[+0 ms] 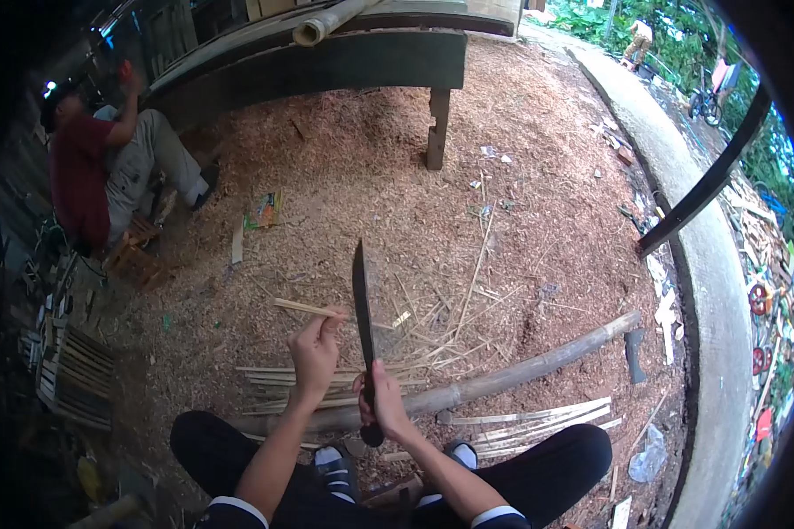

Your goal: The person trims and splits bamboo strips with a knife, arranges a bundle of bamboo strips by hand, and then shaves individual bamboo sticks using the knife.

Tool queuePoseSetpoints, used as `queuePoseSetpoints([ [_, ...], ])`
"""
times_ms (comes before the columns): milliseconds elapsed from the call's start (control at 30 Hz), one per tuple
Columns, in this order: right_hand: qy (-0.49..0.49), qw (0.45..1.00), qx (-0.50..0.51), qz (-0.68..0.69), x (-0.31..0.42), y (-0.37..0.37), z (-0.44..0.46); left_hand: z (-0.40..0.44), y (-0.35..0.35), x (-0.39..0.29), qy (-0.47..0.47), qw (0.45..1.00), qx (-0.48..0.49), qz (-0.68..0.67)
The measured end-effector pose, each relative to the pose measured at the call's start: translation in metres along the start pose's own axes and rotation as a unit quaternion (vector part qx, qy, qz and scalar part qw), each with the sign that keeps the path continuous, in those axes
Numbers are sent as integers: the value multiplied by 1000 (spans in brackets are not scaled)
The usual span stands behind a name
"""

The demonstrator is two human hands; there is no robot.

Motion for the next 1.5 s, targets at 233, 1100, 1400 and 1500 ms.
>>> queuePoseSetpoints([
  [233, 322, 942, -89, 19, 68, 2, -35, -11, -9, -12, -43, 999, 12, -29],
  [1100, 226, 962, -141, -67, 23, 14, -23, 2, 2, -3, -59, 997, -37, -37],
  [1400, 133, 982, -89, -97, 50, 8, -23, 9, 11, 14, 8, 999, -52, -8],
  [1500, 305, 945, -107, -47, 38, 10, -28, 2, 6, 2, -41, 996, -62, -56],
])
Point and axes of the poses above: each hand's wrist, its own z-axis towards the middle knuckle, its own y-axis out of the back of the hand, x = y × z, the point moved 10 cm from there along z, towards the middle knuckle, and after that the axes turned 9 degrees about -z, right-handed, at the moved point
